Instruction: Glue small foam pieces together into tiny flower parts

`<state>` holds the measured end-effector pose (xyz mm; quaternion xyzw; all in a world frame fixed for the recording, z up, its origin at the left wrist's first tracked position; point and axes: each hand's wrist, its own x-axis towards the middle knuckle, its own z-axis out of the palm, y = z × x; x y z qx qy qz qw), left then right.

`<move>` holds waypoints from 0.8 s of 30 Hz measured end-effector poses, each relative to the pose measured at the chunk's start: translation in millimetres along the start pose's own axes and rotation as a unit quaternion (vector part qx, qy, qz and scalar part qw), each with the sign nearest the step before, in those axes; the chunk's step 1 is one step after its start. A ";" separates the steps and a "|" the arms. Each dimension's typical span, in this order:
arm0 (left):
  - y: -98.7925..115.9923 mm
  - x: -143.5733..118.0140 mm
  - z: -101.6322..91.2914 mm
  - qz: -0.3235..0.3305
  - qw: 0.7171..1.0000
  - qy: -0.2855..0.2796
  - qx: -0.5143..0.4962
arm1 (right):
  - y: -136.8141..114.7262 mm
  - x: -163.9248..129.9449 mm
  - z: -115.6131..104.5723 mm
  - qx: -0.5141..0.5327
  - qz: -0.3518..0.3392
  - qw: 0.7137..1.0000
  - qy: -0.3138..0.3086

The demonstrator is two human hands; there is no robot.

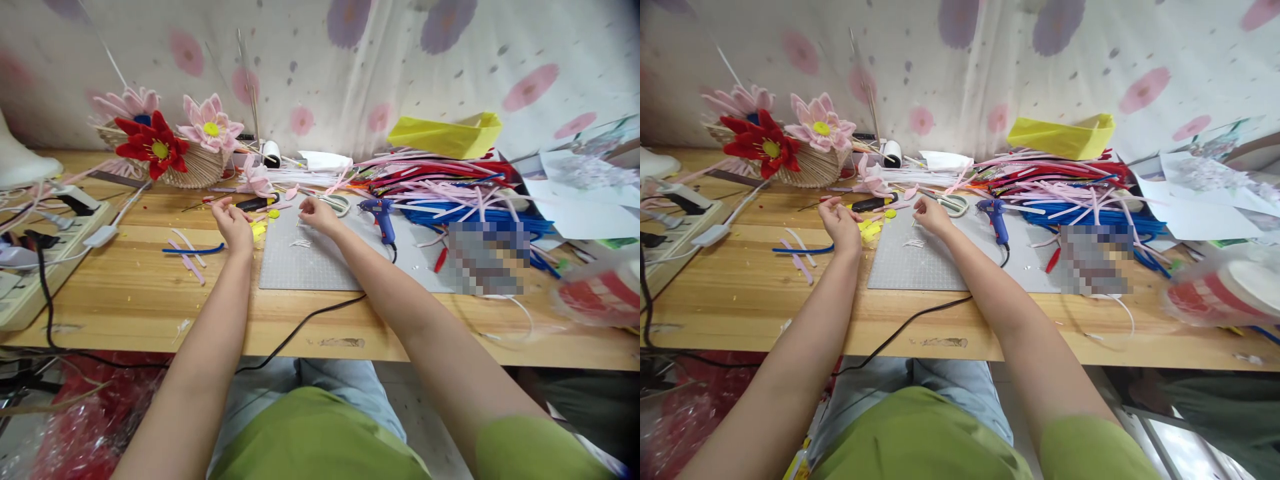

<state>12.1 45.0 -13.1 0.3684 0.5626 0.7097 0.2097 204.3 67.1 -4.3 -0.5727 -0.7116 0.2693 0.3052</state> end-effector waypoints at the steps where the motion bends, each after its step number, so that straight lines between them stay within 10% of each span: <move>1: -0.4 -0.6 -0.2 0.000 1.000 -0.007 -0.001 | 2.6 -4.5 -3.3 0.014 -0.005 1.000 0.013; 20: 12.6 -28.9 0.4 0.047 0.962 -0.185 0.198 | 29.4 -51.1 -12.5 0.093 -0.060 0.993 -0.042; 24: 15.0 -44.8 5.7 0.103 0.924 -0.303 0.212 | 30.4 -51.6 -9.6 0.120 -0.080 0.989 -0.025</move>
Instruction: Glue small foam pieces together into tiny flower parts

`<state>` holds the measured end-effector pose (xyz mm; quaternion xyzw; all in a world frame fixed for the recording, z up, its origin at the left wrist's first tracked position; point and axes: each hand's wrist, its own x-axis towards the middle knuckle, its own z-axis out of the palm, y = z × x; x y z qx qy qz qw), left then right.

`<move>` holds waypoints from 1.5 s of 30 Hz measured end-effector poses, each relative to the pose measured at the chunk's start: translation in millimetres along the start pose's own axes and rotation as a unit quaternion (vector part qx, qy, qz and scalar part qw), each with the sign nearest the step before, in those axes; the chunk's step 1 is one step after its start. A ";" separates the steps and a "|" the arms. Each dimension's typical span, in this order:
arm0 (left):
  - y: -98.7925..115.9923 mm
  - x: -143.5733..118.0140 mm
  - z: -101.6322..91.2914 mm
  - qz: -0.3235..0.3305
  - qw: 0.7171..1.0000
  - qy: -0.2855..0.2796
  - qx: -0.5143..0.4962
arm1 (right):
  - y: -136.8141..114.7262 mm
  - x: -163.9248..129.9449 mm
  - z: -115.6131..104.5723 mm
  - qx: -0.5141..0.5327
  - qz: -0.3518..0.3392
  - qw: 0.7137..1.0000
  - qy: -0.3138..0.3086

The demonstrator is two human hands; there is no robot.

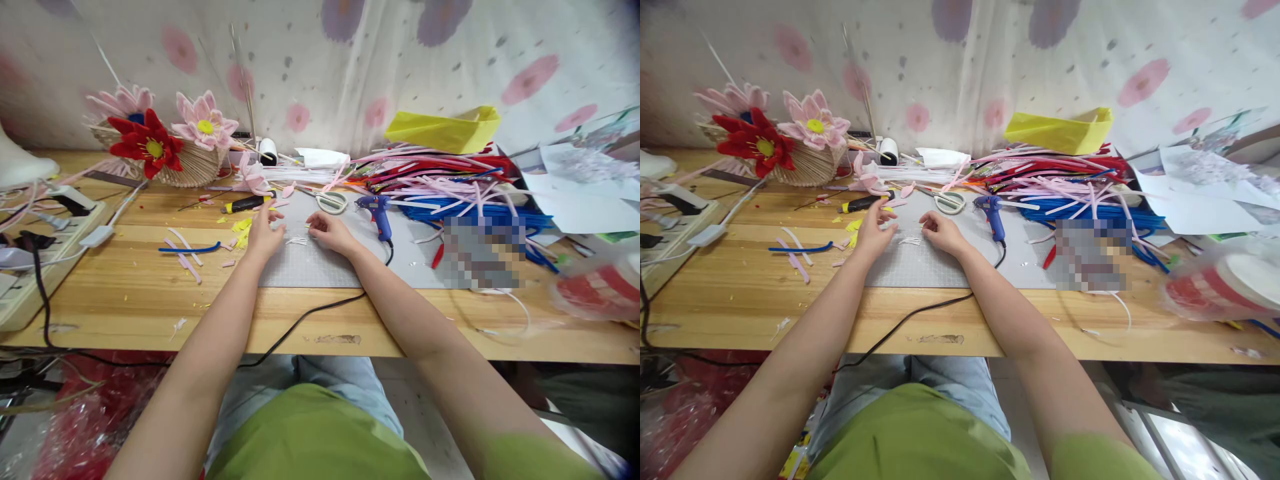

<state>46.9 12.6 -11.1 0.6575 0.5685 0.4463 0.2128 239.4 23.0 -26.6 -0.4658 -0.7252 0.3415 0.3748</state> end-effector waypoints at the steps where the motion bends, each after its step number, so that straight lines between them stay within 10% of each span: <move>1: 2.9 -2.7 2.6 0.008 0.999 -0.036 0.010 | 0.4 1.2 0.2 0.014 -0.005 1.000 0.016; 6: 13.1 -10.6 12.0 -0.053 0.995 -0.064 0.047 | -3.9 7.7 -4.3 0.180 0.005 0.982 0.062; 16: 19.9 -10.8 23.3 0.062 0.997 -0.056 0.006 | -28.5 2.7 -7.2 0.408 0.049 0.911 -0.023; 27: 20.1 -12.2 28.7 0.025 0.998 -0.056 -0.030 | -24.1 4.7 -5.1 0.389 0.058 0.918 -0.051; 38: -23.3 8.9 17.8 -0.111 0.974 0.131 -0.150 | 14.3 31.1 -49.3 0.122 -0.063 0.951 0.277; 45: -11.3 2.2 22.3 -0.101 0.984 0.090 -0.117 | 4.6 21.4 -34.6 0.098 0.020 0.983 0.155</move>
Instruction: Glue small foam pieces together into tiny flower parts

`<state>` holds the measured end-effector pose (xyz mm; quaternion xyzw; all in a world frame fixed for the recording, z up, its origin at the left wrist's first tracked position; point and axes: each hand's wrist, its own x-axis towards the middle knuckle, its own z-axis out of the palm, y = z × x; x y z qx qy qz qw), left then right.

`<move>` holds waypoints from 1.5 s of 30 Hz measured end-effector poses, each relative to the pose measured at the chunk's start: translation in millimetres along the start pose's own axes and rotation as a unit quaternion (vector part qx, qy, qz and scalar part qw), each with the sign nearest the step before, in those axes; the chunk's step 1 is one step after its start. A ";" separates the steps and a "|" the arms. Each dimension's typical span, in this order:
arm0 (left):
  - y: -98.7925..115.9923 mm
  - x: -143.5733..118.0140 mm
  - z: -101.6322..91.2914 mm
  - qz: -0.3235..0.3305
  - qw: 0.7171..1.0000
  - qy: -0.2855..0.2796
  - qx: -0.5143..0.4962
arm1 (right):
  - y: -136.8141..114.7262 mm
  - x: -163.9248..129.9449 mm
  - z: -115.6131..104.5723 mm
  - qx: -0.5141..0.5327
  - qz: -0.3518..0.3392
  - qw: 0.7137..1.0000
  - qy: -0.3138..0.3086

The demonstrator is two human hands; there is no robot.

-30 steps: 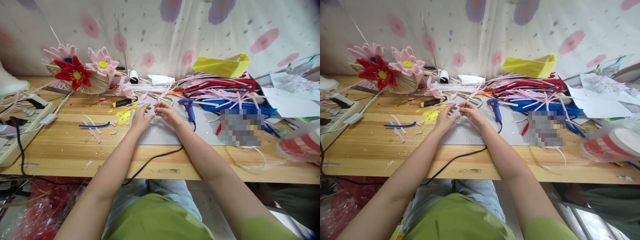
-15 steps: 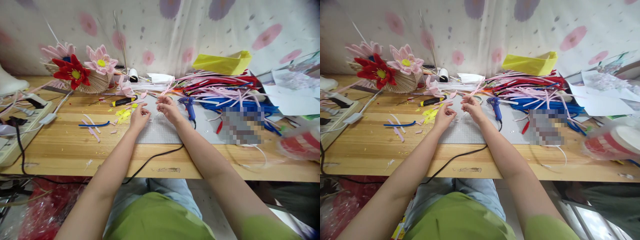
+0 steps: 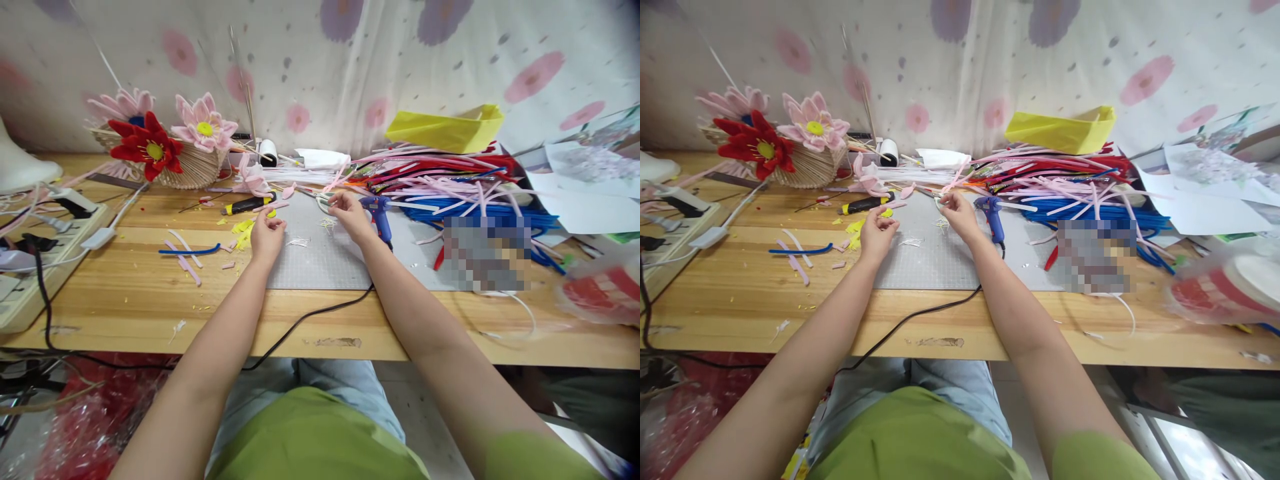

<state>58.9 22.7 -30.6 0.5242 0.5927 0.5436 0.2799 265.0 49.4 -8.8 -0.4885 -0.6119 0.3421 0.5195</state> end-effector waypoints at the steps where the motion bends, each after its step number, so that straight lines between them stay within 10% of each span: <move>1: 1.5 -1.4 0.9 -0.001 1.000 -0.007 0.013 | -1.5 -1.4 1.3 0.022 0.005 1.000 -0.004; 11: -0.5 -1.3 4.4 0.008 0.996 -0.039 0.085 | 5.7 -4.7 1.0 -0.041 -0.007 0.999 0.035; 23: -1.0 1.3 3.0 0.036 0.987 -0.088 0.130 | -1.2 -26.5 24.3 -0.175 -0.105 0.974 -0.094; 32: 8.4 -1.9 8.6 -0.071 0.985 -0.065 -0.145 | -7.7 -27.6 42.6 -0.059 -0.061 0.989 -0.122; 45: 21.5 -9.3 7.2 -0.093 0.981 -0.093 -0.143 | -14.1 -30.7 47.6 -0.063 -0.060 0.990 -0.109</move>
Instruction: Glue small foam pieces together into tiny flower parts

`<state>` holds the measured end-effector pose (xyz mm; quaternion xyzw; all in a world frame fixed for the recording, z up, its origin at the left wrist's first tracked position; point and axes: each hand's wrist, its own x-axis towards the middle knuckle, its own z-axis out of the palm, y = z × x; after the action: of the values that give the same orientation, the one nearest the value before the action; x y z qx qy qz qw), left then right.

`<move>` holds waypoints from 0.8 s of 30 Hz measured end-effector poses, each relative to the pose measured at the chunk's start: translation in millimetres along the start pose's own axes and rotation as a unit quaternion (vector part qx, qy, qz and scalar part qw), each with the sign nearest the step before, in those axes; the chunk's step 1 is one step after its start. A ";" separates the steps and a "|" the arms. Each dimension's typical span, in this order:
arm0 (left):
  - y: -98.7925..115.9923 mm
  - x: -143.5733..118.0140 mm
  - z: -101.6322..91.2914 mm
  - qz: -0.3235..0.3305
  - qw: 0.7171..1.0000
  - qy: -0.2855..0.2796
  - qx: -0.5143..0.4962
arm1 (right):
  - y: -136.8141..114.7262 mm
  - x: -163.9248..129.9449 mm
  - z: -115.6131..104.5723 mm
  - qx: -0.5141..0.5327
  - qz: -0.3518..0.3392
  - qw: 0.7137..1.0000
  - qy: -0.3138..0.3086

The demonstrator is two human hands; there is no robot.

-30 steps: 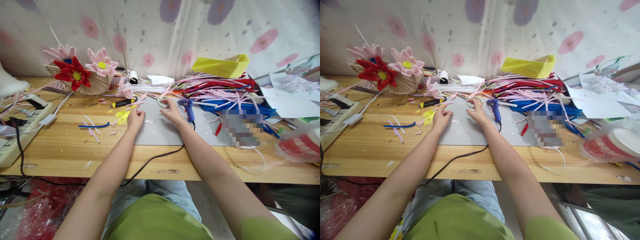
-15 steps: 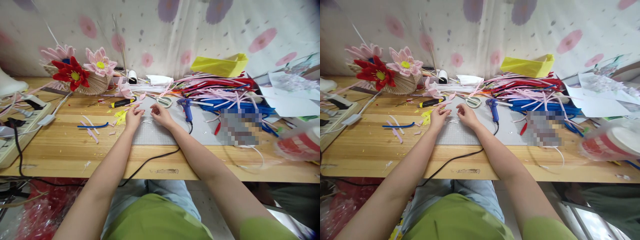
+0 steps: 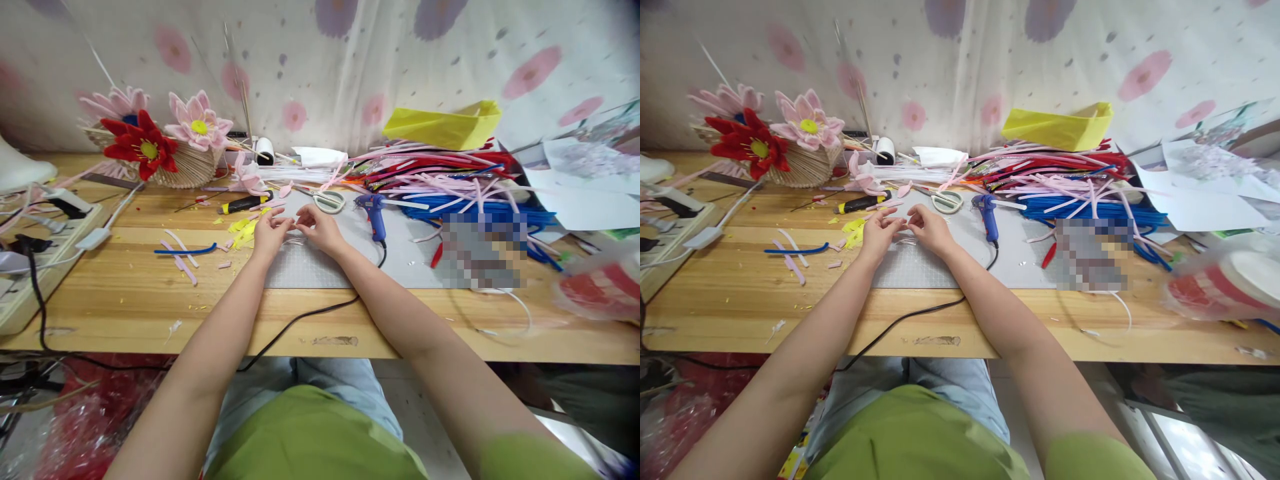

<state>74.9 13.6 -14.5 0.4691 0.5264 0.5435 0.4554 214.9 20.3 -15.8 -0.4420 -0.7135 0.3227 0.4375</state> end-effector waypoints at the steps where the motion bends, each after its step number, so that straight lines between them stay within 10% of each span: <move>1: 0.9 -0.4 -0.8 -0.004 1.000 -0.003 0.000 | -0.5 -0.2 -0.2 -0.010 -0.002 1.000 -0.002; 9: -1.8 4.9 -7.8 0.001 1.000 -0.006 0.002 | 0.5 -0.5 -0.4 -0.077 -0.027 0.997 0.000; 16: 6.6 19.9 -37.0 0.079 0.987 0.142 0.002 | 10.3 1.2 -4.4 -0.208 0.002 0.978 -0.012; 24: 14.4 25.2 -52.4 0.078 0.980 0.184 -0.017 | 9.0 4.0 -4.0 -0.258 -0.007 0.965 -0.046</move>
<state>19.3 30.6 0.4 0.3926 0.5536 0.6636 0.3147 220.7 27.9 -20.5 -0.5196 -0.7949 0.1448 0.2779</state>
